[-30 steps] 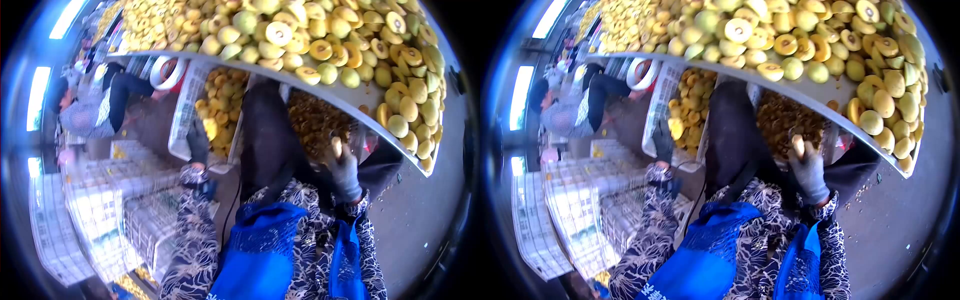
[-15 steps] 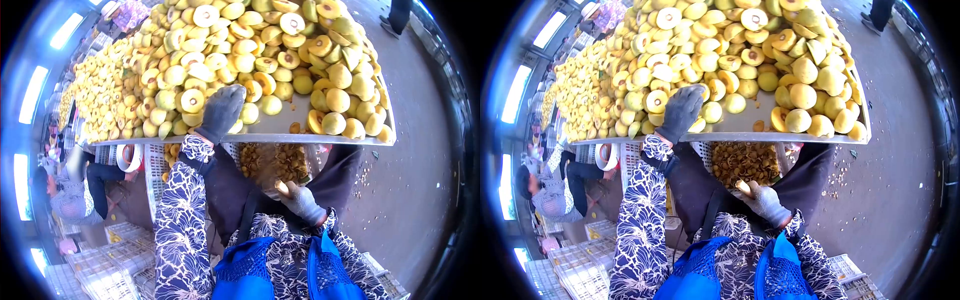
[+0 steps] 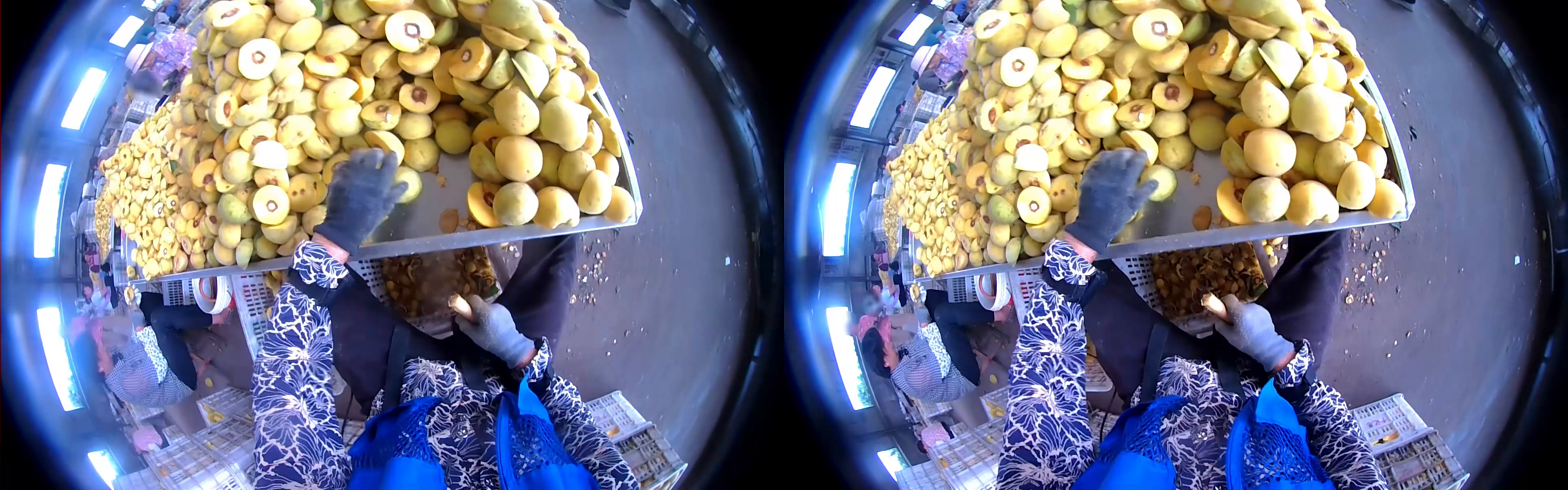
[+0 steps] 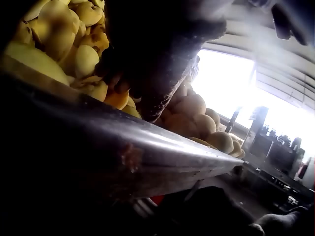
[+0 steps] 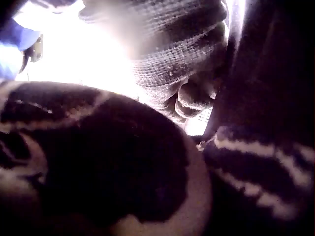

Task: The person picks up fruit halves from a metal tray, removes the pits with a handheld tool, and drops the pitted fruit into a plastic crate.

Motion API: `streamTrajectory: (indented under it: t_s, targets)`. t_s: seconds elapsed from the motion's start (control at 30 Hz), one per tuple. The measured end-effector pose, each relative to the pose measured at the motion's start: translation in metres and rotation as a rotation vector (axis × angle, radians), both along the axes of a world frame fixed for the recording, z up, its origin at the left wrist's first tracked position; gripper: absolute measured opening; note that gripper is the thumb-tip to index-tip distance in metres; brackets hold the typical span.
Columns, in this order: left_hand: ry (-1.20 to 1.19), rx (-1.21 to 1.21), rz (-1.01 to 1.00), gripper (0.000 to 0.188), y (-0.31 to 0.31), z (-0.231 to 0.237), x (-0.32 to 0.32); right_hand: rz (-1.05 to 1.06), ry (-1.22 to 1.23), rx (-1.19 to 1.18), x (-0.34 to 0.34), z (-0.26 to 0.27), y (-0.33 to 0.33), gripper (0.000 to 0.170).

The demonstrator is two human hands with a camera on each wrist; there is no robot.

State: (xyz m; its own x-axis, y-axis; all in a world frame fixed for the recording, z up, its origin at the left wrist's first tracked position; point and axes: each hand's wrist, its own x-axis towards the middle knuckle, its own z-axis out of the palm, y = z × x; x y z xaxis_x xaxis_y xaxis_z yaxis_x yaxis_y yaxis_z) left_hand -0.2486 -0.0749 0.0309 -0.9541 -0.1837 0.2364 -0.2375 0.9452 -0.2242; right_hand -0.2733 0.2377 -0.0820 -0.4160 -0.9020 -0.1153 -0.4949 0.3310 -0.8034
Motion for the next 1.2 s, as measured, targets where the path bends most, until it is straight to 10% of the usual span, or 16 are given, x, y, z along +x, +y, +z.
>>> streamTrajectory:
  t_s: [0.13, 0.4, 0.5, 0.57, 0.67, 0.9, 1.1, 1.2]
  targets:
    - [-0.336, -0.088, 0.029, 0.07, 0.025, -0.002, -0.017, 0.044, 0.005, 0.0, 0.0, -0.004, -0.004, 0.027]
    - [-0.156, 0.072, -0.013, 0.066, 0.012, -0.035, -0.007, 0.03, 0.018, -0.005, 0.005, 0.013, -0.005, 0.025]
    - [0.152, 0.895, -0.062, 0.046, 0.005, -0.021, 0.001, 0.009, -0.061, -0.09, -0.001, 0.024, 0.003, 0.025]
    - [0.258, 1.603, 0.353, 0.035, 0.023, 0.015, 0.007, -0.078, -0.193, -0.117, -0.009, 0.033, 0.007, 0.026]
    - [0.542, 1.978, -0.003, 0.045, 0.056, 0.013, 0.048, -0.125, -0.154, -0.158, -0.016, 0.068, -0.009, 0.025]
    - [0.763, 1.254, 0.171, 0.039, 0.132, 0.029, 0.089, 0.038, 0.062, -0.238, 0.003, 0.116, -0.053, 0.029]
    - [1.056, 1.762, 0.109, 0.032, 0.142, 0.007, 0.102, 0.075, 0.218, -0.13, 0.023, 0.11, -0.06, 0.029]
    - [0.97, 1.486, 0.175, 0.038, 0.138, -0.018, 0.111, 0.092, 0.198, -0.215, 0.024, 0.101, -0.058, 0.029]
